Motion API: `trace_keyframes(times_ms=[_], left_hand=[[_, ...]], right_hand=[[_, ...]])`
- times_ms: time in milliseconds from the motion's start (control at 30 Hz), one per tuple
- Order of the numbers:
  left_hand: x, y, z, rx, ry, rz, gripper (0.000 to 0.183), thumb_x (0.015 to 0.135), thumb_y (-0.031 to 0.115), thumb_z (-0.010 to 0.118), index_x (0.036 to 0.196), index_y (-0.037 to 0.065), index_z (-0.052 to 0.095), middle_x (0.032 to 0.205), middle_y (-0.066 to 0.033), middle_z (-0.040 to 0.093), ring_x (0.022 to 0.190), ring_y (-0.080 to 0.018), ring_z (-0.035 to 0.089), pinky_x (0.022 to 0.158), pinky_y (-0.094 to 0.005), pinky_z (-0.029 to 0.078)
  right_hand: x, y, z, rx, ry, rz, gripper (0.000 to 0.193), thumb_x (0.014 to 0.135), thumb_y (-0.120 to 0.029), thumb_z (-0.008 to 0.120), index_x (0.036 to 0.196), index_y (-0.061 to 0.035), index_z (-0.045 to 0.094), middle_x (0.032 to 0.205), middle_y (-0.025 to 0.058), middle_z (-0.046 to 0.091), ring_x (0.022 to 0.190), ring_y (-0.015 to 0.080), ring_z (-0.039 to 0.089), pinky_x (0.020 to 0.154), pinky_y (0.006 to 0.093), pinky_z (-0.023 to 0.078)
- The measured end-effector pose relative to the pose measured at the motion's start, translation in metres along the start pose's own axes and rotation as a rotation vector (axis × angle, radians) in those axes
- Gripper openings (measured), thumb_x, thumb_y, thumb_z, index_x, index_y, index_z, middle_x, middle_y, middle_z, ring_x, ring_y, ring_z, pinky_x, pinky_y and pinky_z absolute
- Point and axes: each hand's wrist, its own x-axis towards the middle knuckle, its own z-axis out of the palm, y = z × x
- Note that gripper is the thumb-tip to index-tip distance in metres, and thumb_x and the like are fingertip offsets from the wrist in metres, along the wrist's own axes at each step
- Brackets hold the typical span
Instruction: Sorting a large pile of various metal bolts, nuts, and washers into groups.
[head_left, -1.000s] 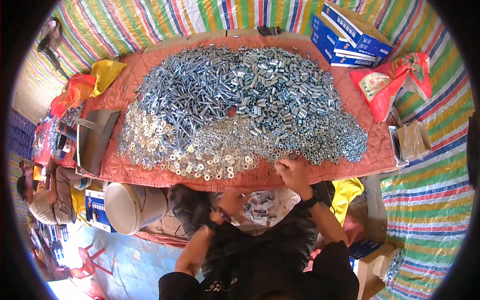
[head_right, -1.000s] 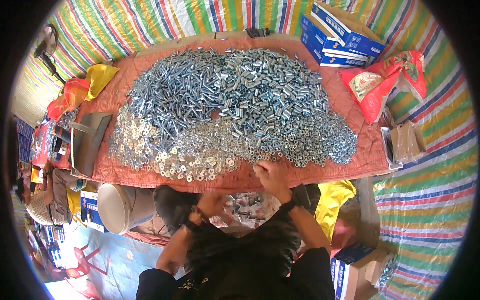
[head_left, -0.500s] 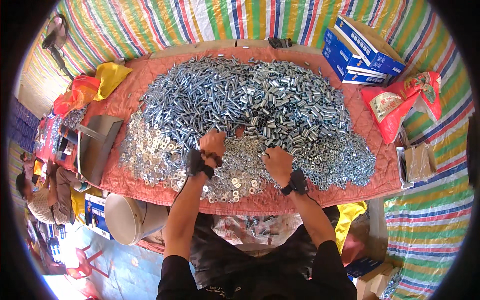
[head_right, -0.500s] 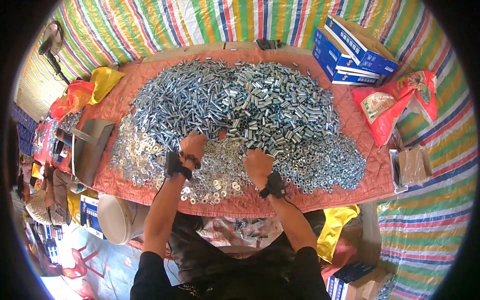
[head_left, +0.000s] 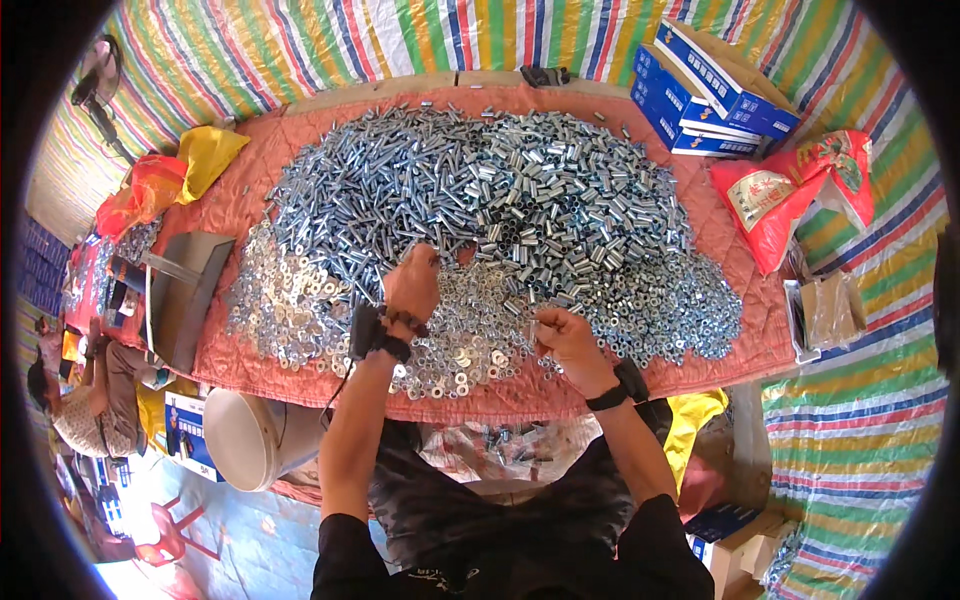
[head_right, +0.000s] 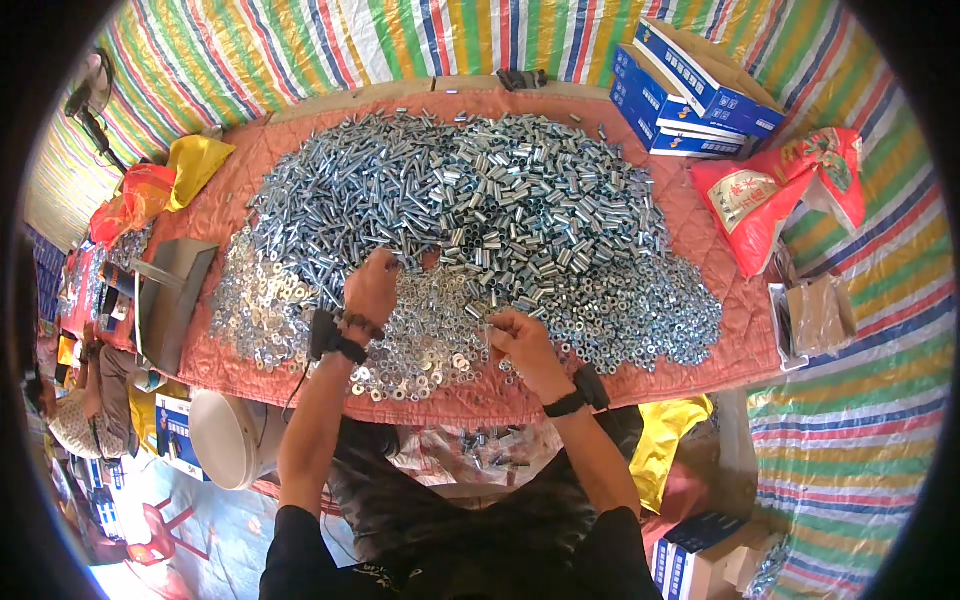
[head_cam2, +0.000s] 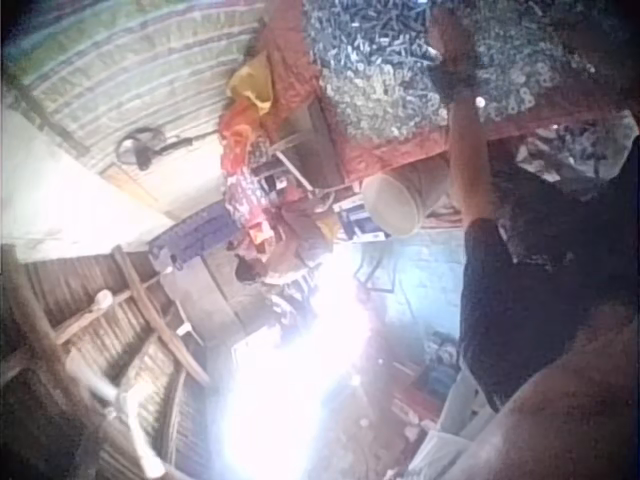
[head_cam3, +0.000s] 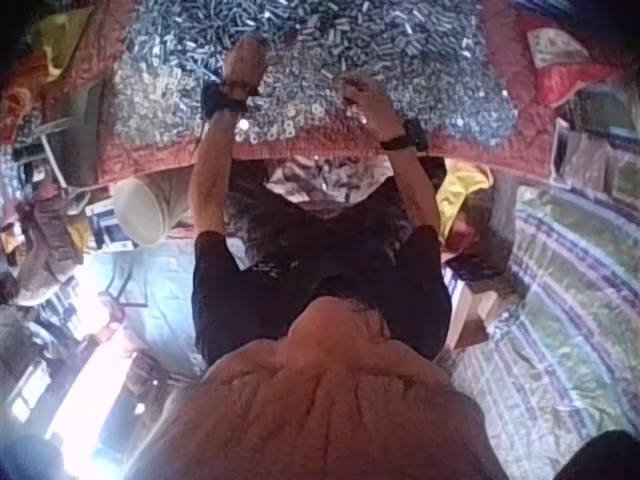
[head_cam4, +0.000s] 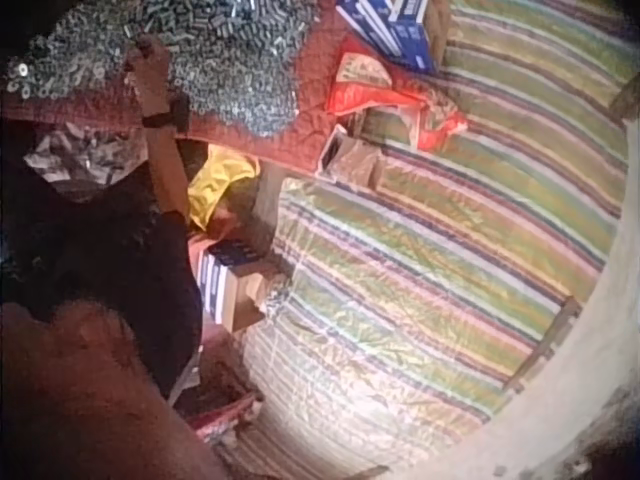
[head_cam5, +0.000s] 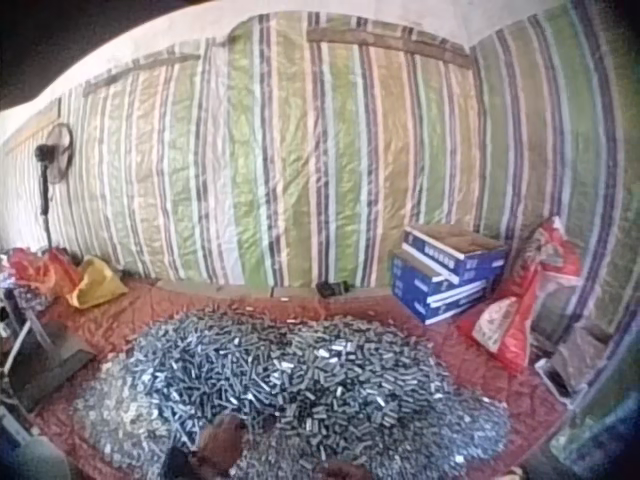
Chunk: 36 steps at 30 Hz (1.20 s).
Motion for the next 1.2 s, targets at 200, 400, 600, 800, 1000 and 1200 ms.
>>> trace_keyframes(times_ms=[200, 400, 600, 800, 1000, 1200], left_hand=[[-0.066, 0.055, -0.024, -1.109, -0.096, -0.372, 0.017, 0.092, 0.013, 0.053, 0.103, 0.004, 0.045, 0.088, -0.0137, 0.066, 0.071, -0.0243, 0.067, 0.055, -0.035, 0.052], [-0.123, 0.112, -0.04, -1.438, -0.189, -0.45, 0.041, 0.094, 0.017, 0.052, 0.13, 0.002, 0.039, 0.094, -0.0157, 0.065, 0.079, -0.0199, 0.065, 0.06, -0.0307, 0.055], [-0.147, 0.125, -0.034, -1.778, -0.135, -0.566, 0.039, 0.092, 0.012, 0.055, 0.129, 0.009, 0.043, 0.099, -0.0146, 0.065, 0.087, -0.0221, 0.065, 0.077, -0.037, 0.057], [-0.157, 0.128, -0.035, -1.941, -0.021, -0.618, 0.026, 0.092, 0.011, 0.056, 0.116, 0.009, 0.048, 0.102, -0.0152, 0.064, 0.093, -0.0255, 0.065, 0.08, -0.0401, 0.055], [-0.172, 0.134, -0.03, -1.873, 0.036, -0.623, 0.025, 0.091, 0.012, 0.058, 0.114, 0.008, 0.049, 0.102, -0.016, 0.065, 0.092, -0.0265, 0.065, 0.083, -0.0396, 0.054], [-0.18, 0.136, -0.026, -1.754, 0.101, -0.574, 0.02, 0.091, 0.007, 0.057, 0.11, 0.004, 0.05, 0.101, -0.0147, 0.065, 0.091, -0.0241, 0.065, 0.079, -0.0361, 0.055]], right_hand=[[-0.034, -0.013, 0.004, 0.585, -0.078, 0.102, 0.028, 0.092, -0.009, 0.057, 0.119, -0.0043, 0.053, 0.095, 0.0085, 0.063, 0.078, 0.0149, 0.06, 0.071, 0.0284, 0.051], [-0.056, -0.014, 0.008, 0.637, -0.182, 0.024, 0.031, 0.092, -0.01, 0.058, 0.121, -0.0032, 0.052, 0.103, 0.011, 0.064, 0.087, 0.0211, 0.064, 0.078, 0.0358, 0.053], [-0.087, -0.023, 0.029, 0.451, -0.016, -0.053, 0.03, 0.09, -0.005, 0.058, 0.12, -0.0016, 0.053, 0.107, 0.0123, 0.063, 0.092, 0.0225, 0.065, 0.079, 0.0336, 0.054], [-0.106, -0.015, 0.042, -0.257, -0.023, -0.321, 0.037, 0.081, -0.005, 0.065, 0.116, 0.0011, 0.055, 0.106, 0.0121, 0.064, 0.089, 0.0181, 0.066, 0.077, 0.0295, 0.053], [-0.11, -0.023, 0.048, -0.492, 0.016, -0.339, 0.041, 0.076, -0.006, 0.071, 0.114, 0.0007, 0.056, 0.105, 0.0116, 0.063, 0.089, 0.0165, 0.064, 0.076, 0.0304, 0.052], [-0.111, -0.02, 0.052, -0.491, 0.014, -0.386, 0.036, 0.076, -0.005, 0.071, 0.109, 0.0001, 0.06, 0.096, 0.011, 0.066, 0.084, 0.0163, 0.066, 0.071, 0.0297, 0.053]])
